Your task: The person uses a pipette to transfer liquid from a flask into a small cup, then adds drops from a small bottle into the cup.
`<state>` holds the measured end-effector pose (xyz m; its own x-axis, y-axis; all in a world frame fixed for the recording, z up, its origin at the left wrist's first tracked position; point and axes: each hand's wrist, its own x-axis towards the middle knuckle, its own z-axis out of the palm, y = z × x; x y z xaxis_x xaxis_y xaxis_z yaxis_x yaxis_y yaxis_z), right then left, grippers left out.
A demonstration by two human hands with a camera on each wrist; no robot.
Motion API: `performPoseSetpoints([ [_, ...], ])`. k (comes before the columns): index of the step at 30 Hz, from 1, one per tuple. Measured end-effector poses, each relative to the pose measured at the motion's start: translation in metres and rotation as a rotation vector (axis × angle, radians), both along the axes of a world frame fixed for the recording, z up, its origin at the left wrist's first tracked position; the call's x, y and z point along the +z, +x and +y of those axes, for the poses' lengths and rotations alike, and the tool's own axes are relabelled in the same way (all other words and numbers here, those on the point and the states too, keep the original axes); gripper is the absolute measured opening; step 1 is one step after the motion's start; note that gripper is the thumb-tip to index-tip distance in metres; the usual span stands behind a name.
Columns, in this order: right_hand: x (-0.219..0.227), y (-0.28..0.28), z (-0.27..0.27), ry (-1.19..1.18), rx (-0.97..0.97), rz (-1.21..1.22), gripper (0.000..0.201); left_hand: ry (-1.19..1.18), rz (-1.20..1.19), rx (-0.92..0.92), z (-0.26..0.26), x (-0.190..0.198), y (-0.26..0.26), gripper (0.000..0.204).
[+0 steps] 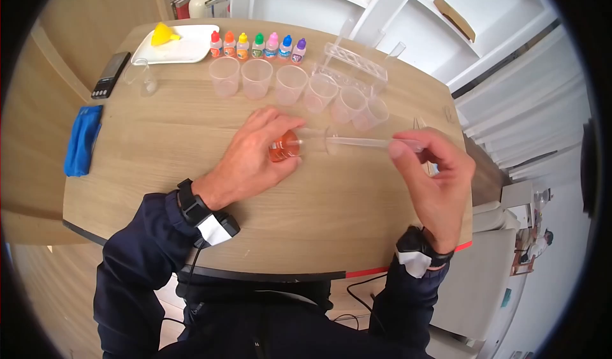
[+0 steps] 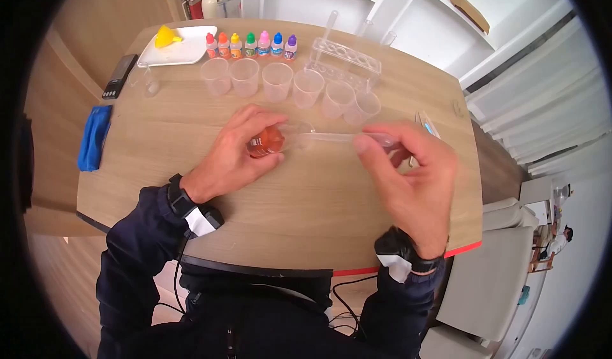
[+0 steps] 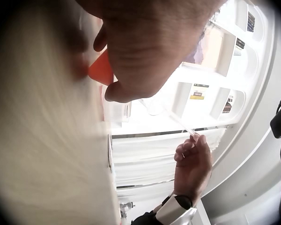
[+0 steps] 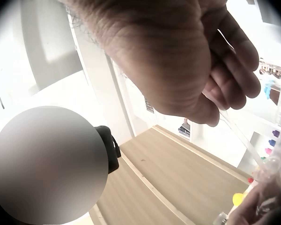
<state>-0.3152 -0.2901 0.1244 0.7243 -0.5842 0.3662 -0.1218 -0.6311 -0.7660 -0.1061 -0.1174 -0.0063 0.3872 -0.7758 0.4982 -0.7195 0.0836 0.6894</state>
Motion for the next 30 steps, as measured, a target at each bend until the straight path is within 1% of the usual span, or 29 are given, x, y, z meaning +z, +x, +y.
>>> performPoseSetpoints([
  [2,-0.008,0.011,-0.001,0.040,0.049,0.051,0.014,0.007,0.040,-0.018,0.000,0.001,0.000,0.058],
  [4,-0.016,0.019,0.000,0.021,0.089,0.071,0.014,0.031,0.092,-0.040,0.002,0.002,0.000,0.060],
  [8,-0.029,0.031,0.003,-0.027,0.140,0.086,0.013,0.000,0.087,-0.052,0.003,-0.004,0.000,0.065],
  [10,-0.032,0.035,0.005,-0.053,0.144,0.089,0.013,0.012,0.109,-0.055,0.003,-0.005,0.001,0.067],
  [14,-0.038,0.036,0.007,-0.049,0.144,0.121,0.011,0.029,0.055,-0.045,0.005,-0.006,0.002,0.069],
  [19,-0.047,0.040,0.002,-0.136,0.163,0.064,0.010,0.040,0.008,-0.048,0.005,-0.007,0.004,0.070],
  [20,-0.047,0.040,0.002,-0.152,0.165,0.048,0.010,0.046,0.030,-0.053,0.005,-0.007,0.004,0.070],
  [22,-0.047,0.040,0.002,-0.138,0.156,0.058,0.011,0.060,0.074,-0.064,0.006,-0.007,0.003,0.070],
  [30,-0.046,0.034,0.002,-0.040,0.120,0.067,0.016,0.060,0.072,-0.067,0.006,-0.005,0.002,0.069],
])
